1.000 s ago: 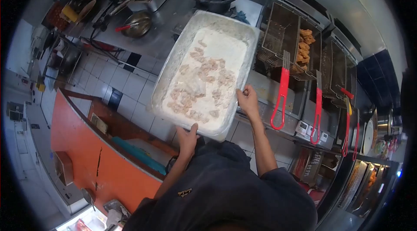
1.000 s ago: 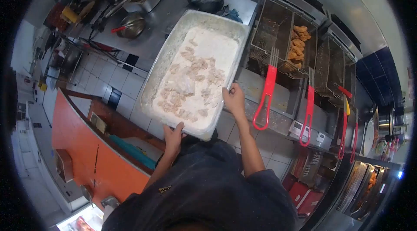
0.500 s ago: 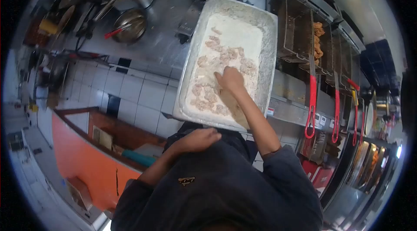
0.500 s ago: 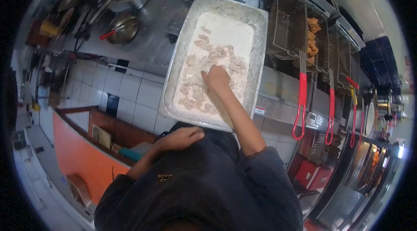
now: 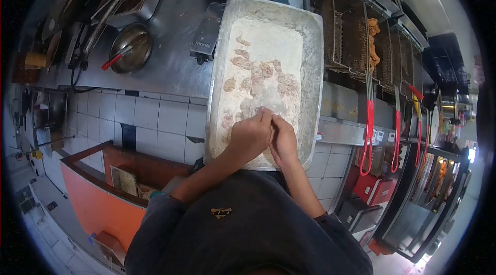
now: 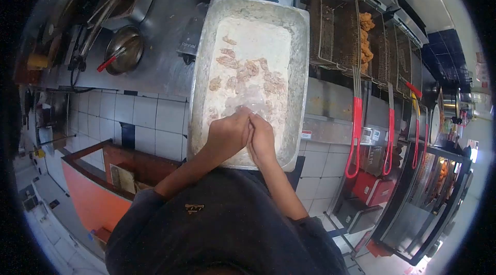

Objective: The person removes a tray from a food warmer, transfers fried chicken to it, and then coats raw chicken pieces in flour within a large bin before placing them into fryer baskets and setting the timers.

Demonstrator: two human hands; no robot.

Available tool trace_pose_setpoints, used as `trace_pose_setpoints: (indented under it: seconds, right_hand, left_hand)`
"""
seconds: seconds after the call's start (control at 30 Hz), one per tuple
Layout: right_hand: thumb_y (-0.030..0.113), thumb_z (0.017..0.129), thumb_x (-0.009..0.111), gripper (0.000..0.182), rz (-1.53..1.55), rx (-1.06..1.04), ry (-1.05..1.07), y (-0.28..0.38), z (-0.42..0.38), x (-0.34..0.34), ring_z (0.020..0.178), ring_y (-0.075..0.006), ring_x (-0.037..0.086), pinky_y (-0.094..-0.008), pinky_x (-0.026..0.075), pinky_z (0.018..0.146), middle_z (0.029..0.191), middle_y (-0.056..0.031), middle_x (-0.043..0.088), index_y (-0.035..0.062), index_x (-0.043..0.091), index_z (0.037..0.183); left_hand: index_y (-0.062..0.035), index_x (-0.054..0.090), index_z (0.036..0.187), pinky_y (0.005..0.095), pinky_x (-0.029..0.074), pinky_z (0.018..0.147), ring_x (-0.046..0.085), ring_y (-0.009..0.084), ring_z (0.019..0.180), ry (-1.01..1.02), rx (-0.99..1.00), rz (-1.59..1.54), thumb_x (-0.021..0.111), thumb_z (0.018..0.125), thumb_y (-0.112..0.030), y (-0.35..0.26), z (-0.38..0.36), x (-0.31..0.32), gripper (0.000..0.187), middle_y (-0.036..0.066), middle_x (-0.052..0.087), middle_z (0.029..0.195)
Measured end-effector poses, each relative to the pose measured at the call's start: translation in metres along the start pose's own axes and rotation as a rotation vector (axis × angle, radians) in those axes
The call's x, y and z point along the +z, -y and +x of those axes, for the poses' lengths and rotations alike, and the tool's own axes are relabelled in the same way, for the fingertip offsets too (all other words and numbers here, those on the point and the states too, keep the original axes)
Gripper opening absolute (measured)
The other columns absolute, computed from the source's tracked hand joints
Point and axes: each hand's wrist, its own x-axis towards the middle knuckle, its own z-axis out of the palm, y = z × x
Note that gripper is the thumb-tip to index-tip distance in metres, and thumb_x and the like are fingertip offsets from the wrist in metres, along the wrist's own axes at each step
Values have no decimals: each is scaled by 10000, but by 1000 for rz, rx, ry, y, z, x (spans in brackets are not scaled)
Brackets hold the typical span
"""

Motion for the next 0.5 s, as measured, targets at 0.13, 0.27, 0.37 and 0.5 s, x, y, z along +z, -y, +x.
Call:
trace_pose_setpoints:
  seconds: [0.13,0.27,0.37,0.5]
  right_hand:
    - [157,1010,435,293,221,171,-29,-8,10,-26,1009,-251,629,-366,521,902,1139,-155,613,-33,519,1217]
    - [321,1025,447,408,386,148,29,1,18,-28,1061,-277,612,-417,499,959,1195,-155,615,10,535,1275]
    - [402,1030,436,487,476,80,40,8,17,-27,1128,-293,582,-445,476,999,1263,-155,595,28,517,1332]
    - [438,1029,430,561,281,-20,-26,4,16,-28,1215,-290,537,-455,462,1022,1360,-155,540,26,453,1410]
  left_hand:
    - [-69,563,818,417,488,524,621,304,623,52,110,-124,605,829,-151,-6,-2,-6,92,108,591,719]
    - [-55,612,855,399,483,533,600,275,596,66,283,-196,624,780,-125,-10,-21,-3,104,80,556,682]
    - [-37,634,908,376,485,558,605,258,611,0,321,-187,636,743,-109,-9,-25,-2,180,71,549,680]
    - [-46,624,891,363,494,604,624,245,659,5,348,-254,653,722,-106,-16,-24,-5,182,67,560,704]
